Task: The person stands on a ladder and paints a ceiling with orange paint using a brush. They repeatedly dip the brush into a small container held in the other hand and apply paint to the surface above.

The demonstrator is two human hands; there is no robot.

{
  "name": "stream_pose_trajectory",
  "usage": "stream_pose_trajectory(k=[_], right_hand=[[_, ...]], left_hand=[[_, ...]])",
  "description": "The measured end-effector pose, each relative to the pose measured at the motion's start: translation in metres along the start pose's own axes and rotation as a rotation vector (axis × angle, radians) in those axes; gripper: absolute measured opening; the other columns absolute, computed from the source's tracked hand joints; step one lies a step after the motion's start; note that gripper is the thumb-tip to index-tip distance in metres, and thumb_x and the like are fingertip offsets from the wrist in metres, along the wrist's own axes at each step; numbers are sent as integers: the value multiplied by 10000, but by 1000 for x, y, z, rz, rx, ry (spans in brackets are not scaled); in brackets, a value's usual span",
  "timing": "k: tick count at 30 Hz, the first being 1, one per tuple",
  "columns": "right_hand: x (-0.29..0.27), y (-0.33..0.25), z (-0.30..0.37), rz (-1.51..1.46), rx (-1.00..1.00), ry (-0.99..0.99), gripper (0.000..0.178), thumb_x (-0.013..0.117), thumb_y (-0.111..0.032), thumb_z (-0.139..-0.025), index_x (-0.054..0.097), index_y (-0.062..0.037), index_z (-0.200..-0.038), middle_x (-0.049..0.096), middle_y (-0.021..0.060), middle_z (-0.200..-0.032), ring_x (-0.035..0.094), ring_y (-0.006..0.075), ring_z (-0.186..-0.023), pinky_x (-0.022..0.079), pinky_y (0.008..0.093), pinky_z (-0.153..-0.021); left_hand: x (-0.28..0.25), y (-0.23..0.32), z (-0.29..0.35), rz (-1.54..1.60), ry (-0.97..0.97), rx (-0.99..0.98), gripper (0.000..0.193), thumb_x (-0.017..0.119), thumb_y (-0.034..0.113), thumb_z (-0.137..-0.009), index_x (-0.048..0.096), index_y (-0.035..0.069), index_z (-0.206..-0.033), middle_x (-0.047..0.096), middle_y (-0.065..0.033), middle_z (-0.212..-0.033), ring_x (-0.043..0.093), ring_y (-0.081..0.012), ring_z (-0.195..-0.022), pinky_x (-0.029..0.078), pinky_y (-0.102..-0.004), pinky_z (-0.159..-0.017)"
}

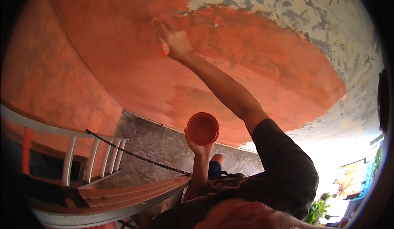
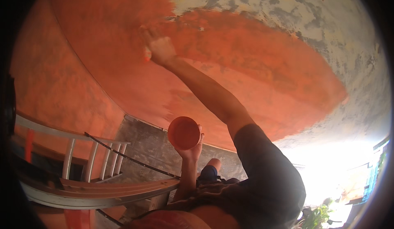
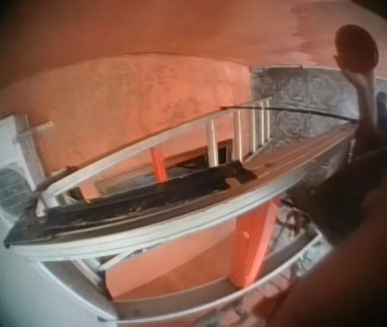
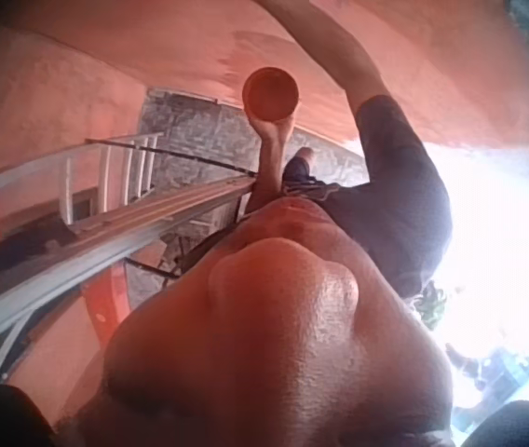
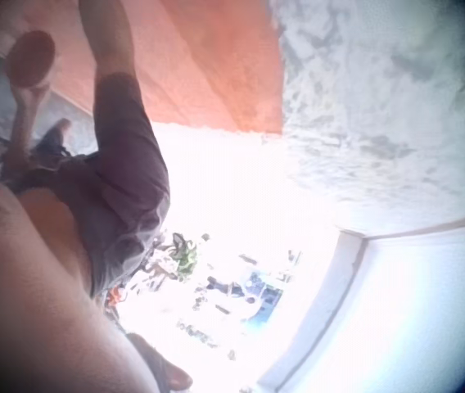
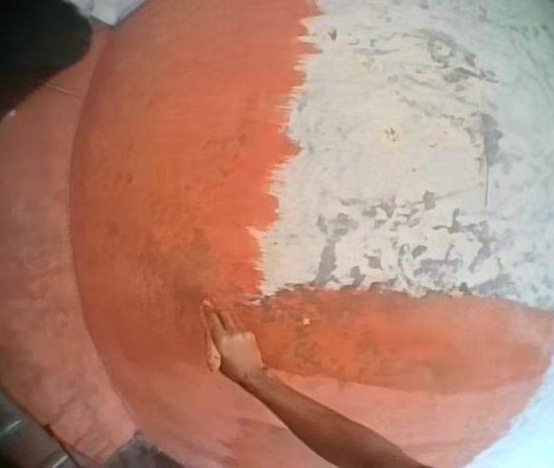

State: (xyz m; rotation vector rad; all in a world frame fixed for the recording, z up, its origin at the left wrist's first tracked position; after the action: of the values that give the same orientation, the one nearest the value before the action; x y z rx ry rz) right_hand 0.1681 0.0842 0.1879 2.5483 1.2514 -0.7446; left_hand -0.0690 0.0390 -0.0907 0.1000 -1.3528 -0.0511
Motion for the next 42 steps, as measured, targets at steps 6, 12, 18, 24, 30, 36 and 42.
stream_pose_trajectory(k=[6,12,18,24,30,36,42], right_hand=[[-128,42,96,117,422,502,418,657,-51,-896,602,-48,-1311,670,161,-1174,685,255,-977,573,365,-799],[-116,17,83,-157,360,453,388,625,-71,-945,567,-16,-1325,651,146,-1213,657,260,-1066,545,372,-889],[-40,51,28,370,-14,137,444,636,-43,-901,571,-52,-1340,647,178,-1197,671,324,-1048,582,406,-845],[-92,19,62,-77,337,547,395,655,-92,-928,590,-38,-1313,659,175,-1186,678,291,-1045,585,395,-828],[-45,46,5,392,-50,189,366,642,-90,-950,583,7,-1298,669,171,-1185,682,245,-1021,564,355,-856],[-93,45,65,-140,355,612,344,647,-116,-956,597,-50,-1291,679,136,-1146,685,253,-981,548,331,-842],[-49,44,33,82,36,137,544,609,-12,-840,558,-59,-1380,598,205,-1202,636,385,-985,565,479,-761]], left_hand=[[4,4,6,19,77,-18,669,428,624,-984,508,103,-1396,568,-115,-1352,548,-299,-1238,467,-492,-1006],[15,1,0,28,70,-2,601,457,604,-969,537,157,-1363,611,-89,-1273,606,-298,-1138,538,-506,-852],[12,-5,-1,8,44,-51,619,450,622,-970,524,160,-1376,584,-87,-1322,579,-302,-1186,526,-523,-900],[16,4,0,-6,12,10,649,438,623,-980,500,136,-1404,550,-85,-1378,539,-297,-1252,477,-501,-1013],[19,-5,5,-11,40,-25,645,415,606,-999,496,115,-1409,556,-96,-1378,522,-295,-1286,446,-489,-1056],[14,1,-2,65,-36,14,628,428,592,-1001,499,118,-1407,551,-94,-1395,518,-287,-1299,421,-482,-1086],[15,-3,4,31,62,-28,639,440,603,-987,503,122,-1402,569,-100,-1357,553,-295,-1241,468,-497,-1007]])
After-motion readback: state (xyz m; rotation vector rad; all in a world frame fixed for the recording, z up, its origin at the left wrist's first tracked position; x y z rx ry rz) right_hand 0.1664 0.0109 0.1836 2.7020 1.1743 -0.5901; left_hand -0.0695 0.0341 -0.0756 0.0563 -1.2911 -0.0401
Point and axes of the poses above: each hand's wrist, its own z-axis away from the middle knuckle, its own x-axis out of the palm, y = z × x, the point moved 4 cm from there along -z, towards the middle knuckle
